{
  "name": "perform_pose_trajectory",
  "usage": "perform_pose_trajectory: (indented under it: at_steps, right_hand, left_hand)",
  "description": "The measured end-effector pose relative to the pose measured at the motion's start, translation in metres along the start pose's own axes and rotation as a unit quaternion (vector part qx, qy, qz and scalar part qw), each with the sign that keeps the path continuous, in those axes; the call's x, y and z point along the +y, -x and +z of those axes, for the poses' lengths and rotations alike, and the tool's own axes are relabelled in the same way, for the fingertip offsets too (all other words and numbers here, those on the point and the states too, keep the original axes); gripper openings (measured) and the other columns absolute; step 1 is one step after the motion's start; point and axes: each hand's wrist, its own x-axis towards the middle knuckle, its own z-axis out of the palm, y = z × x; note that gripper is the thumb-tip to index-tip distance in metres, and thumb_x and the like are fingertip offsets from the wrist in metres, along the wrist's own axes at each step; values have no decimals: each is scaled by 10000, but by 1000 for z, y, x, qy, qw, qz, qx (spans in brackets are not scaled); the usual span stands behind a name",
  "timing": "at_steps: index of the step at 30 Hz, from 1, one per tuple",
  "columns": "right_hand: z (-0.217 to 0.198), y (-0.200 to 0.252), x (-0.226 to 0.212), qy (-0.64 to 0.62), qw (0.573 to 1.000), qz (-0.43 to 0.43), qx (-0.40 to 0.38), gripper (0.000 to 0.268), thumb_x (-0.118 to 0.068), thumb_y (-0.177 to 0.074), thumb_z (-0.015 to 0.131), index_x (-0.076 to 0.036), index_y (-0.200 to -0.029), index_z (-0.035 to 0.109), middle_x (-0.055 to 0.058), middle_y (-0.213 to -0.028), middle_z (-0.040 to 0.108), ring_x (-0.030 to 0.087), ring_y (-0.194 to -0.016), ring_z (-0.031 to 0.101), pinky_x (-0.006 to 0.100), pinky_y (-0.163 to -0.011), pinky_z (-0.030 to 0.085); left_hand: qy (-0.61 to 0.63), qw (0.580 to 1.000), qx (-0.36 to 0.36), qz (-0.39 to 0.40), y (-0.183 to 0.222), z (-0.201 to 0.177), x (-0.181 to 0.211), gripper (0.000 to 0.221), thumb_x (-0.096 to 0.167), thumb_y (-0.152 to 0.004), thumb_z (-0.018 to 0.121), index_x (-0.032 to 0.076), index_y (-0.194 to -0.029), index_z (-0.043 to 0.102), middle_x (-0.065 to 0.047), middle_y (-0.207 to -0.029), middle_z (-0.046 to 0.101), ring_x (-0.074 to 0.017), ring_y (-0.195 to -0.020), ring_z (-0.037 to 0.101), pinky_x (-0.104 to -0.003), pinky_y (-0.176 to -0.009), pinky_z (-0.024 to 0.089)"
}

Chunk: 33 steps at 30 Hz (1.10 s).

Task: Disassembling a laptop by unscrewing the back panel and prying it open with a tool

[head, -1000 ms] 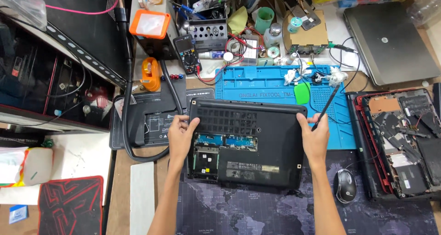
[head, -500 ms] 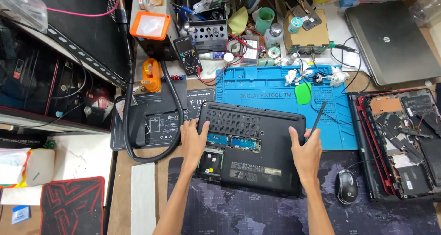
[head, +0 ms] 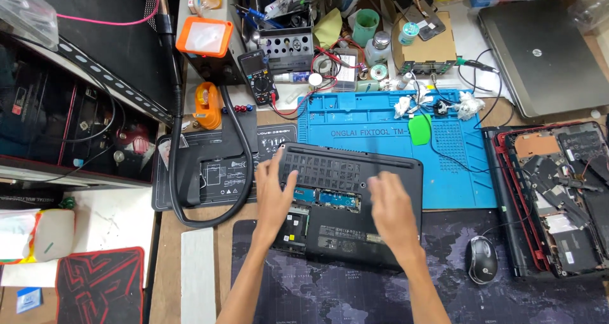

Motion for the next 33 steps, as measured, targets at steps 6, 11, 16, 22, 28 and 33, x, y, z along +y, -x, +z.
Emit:
perform_pose_trajectory:
  at_steps: [6,11,16,22,28,33]
  right_hand:
    - [9,-2,-31,77,979,-110,-154,276,-261,-1112,417,-95,-1125,637,50,-838,584,204,-694,659,352,-664,539]
    - [1,-14,-44,7,981,-108,-158,237,-230,-1065,512,-76,-1146,672,99,-892,666,241,-794,722,346,-722,579]
    - [-6,-21,-40,-104,985,-91,-102,275,-131,-994,639,-86,-1264,648,170,-936,769,210,-778,723,381,-748,608]
    - [-6,-41,-40,-261,960,-93,-36,172,-71,-988,659,-25,-1147,706,158,-949,776,153,-823,706,328,-842,608]
    - [-8,-62,-51,-270,955,-120,-12,142,-49,-1001,646,-8,-1104,734,131,-926,725,171,-858,698,318,-865,604]
    - [-3,-85,-74,-212,955,-189,84,113,-32,-1032,645,-16,-1118,717,134,-967,692,209,-885,707,347,-870,616]
  left_hand:
    - [48,984,-98,142,-1,0,25,503,78,-1004,581,165,-1495,515,-127,-1218,641,-334,-1188,615,-491,-1021,468]
    - [-5,980,-96,174,-14,16,-23,241,155,-1015,599,234,-1216,706,55,-1029,739,-123,-968,710,-307,-976,461]
    - [-3,983,-62,173,-18,12,-32,152,194,-1016,620,213,-1109,738,43,-957,776,-141,-907,737,-291,-973,453]
    - [11,985,-48,164,-26,15,-32,97,253,-972,705,181,-992,766,6,-868,780,-151,-854,745,-293,-957,446]
    - [36,982,-37,182,-42,16,-36,120,182,-997,654,183,-1018,772,-2,-917,749,-179,-947,713,-326,-957,454]
    - [68,986,20,151,-75,20,-64,149,124,-1025,610,85,-1045,752,-123,-1052,679,-294,-1082,634,-450,-1024,438]
